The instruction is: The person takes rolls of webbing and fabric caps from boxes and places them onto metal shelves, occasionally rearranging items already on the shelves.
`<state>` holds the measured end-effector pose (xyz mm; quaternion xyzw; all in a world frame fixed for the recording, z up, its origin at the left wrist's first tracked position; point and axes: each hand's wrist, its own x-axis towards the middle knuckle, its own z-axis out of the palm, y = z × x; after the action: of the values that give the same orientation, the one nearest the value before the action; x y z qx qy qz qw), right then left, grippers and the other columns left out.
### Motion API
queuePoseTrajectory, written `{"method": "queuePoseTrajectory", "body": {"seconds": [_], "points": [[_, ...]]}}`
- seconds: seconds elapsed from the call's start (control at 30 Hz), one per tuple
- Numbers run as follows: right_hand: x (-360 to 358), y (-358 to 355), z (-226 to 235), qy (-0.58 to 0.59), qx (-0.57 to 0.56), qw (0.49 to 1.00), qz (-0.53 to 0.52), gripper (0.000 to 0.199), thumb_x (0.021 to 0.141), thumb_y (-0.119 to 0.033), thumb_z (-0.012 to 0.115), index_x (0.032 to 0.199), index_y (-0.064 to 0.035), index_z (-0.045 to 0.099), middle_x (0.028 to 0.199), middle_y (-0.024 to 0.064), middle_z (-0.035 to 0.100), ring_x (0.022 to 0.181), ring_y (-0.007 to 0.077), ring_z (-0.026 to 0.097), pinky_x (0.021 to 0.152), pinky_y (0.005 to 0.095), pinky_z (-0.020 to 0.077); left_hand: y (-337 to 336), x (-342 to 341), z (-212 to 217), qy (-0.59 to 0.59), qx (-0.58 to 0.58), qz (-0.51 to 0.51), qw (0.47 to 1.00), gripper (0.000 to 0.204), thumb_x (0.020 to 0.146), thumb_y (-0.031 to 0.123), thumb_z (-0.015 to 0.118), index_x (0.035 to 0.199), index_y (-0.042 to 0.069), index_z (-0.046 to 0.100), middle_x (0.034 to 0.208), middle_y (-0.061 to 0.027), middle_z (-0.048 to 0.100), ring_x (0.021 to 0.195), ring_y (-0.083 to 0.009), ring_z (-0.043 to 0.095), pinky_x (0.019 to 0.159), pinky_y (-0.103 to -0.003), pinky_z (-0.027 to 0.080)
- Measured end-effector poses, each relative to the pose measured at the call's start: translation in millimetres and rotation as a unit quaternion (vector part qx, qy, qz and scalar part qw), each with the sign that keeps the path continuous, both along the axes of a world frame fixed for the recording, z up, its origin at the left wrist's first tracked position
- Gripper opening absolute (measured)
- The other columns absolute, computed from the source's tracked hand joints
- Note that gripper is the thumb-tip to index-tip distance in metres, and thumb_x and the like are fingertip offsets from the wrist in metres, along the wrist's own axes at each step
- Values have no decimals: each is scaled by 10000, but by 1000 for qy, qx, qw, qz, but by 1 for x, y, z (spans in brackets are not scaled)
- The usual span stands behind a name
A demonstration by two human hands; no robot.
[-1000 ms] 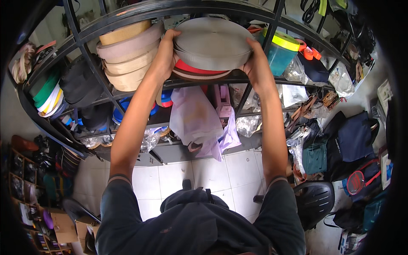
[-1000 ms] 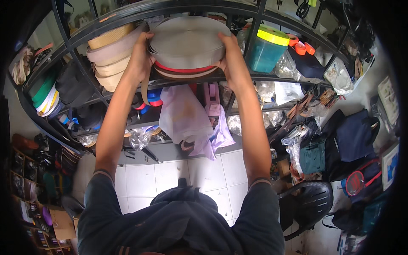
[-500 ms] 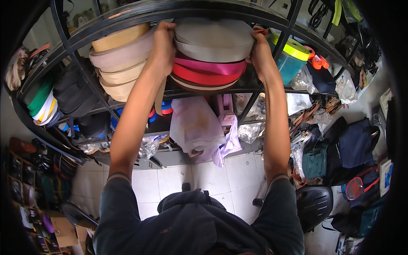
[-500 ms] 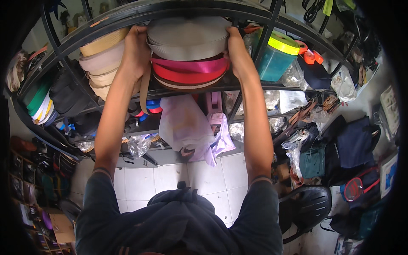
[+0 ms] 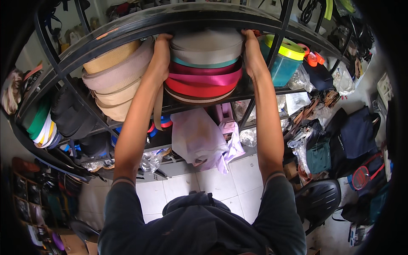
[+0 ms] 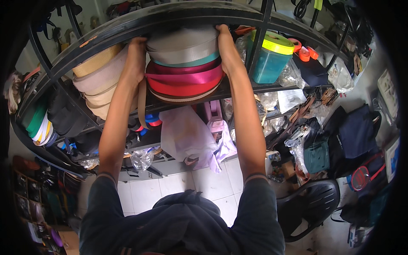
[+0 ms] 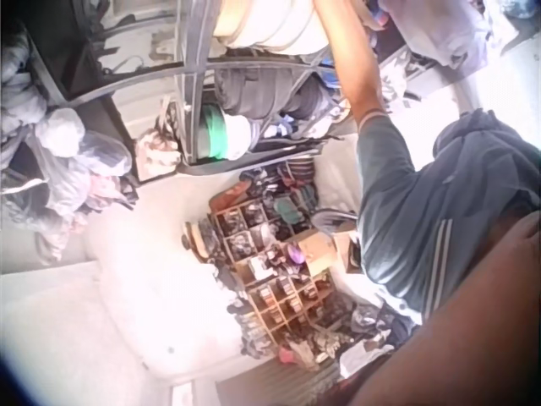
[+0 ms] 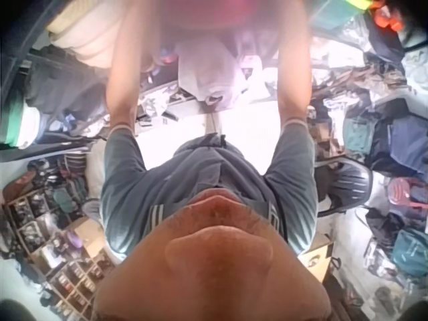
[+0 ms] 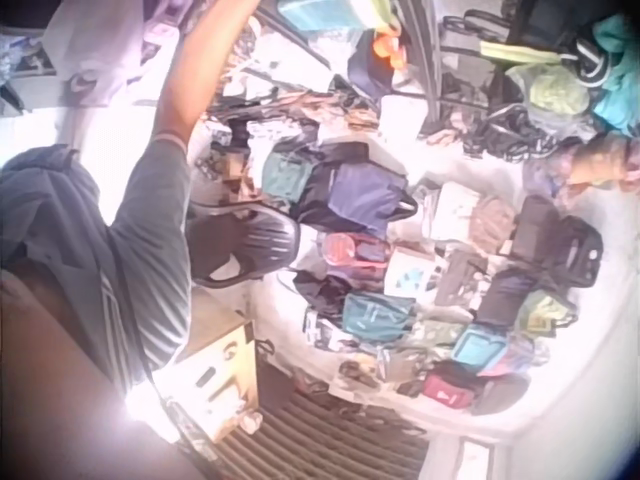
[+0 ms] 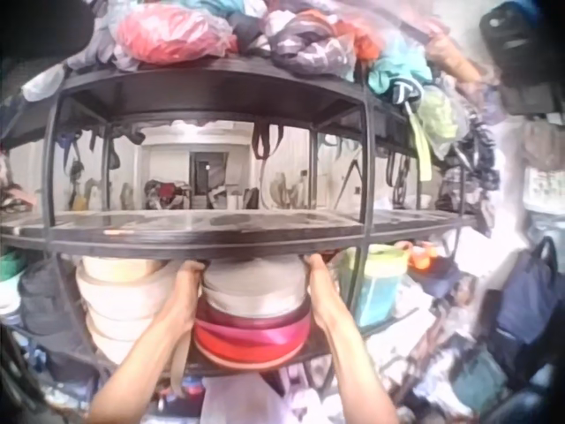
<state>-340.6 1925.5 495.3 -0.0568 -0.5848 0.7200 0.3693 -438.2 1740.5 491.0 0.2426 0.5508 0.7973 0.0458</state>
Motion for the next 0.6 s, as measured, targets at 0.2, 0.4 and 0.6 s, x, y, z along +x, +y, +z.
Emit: {"method": "queuePoseTrajectory", "body": {"seconds": [0.2, 0.4, 0.6], "points": [[-5, 5, -1, -23, 34, 999, -27, 404, 881, -321, 454, 1171, -47, 523, 1247, 81, 486, 1164, 198, 398, 1042, 323, 231, 18, -19, 4, 90, -3, -12, 996, 561, 927, 422, 366, 1299, 4, 408, 1355, -108, 391, 1269, -217, 303, 1064, -335, 195], [-21, 9, 1, -29, 87, 995, -30, 529, 921, -384, 406, 1315, -34, 447, 1388, 87, 394, 1287, 209, 320, 1087, 336, 186, 22, -83, -12, 169, -106, -33, 979, 727, 939, 542, 275, 1429, 14, 178, 1491, -110, 180, 1367, -228, 162, 1103, -344, 136], [-57, 41, -18, -83, 165, 970, -158, 739, 865, -514, 339, 1189, 129, 503, 1258, 321, 477, 1240, 424, 403, 1024, 372, 293, 32, -78, -12, 181, -91, 18, 979, 714, 939, 539, 248, 1390, -14, 253, 1437, -184, 261, 1340, -290, 234, 1082, -354, 187]]}}
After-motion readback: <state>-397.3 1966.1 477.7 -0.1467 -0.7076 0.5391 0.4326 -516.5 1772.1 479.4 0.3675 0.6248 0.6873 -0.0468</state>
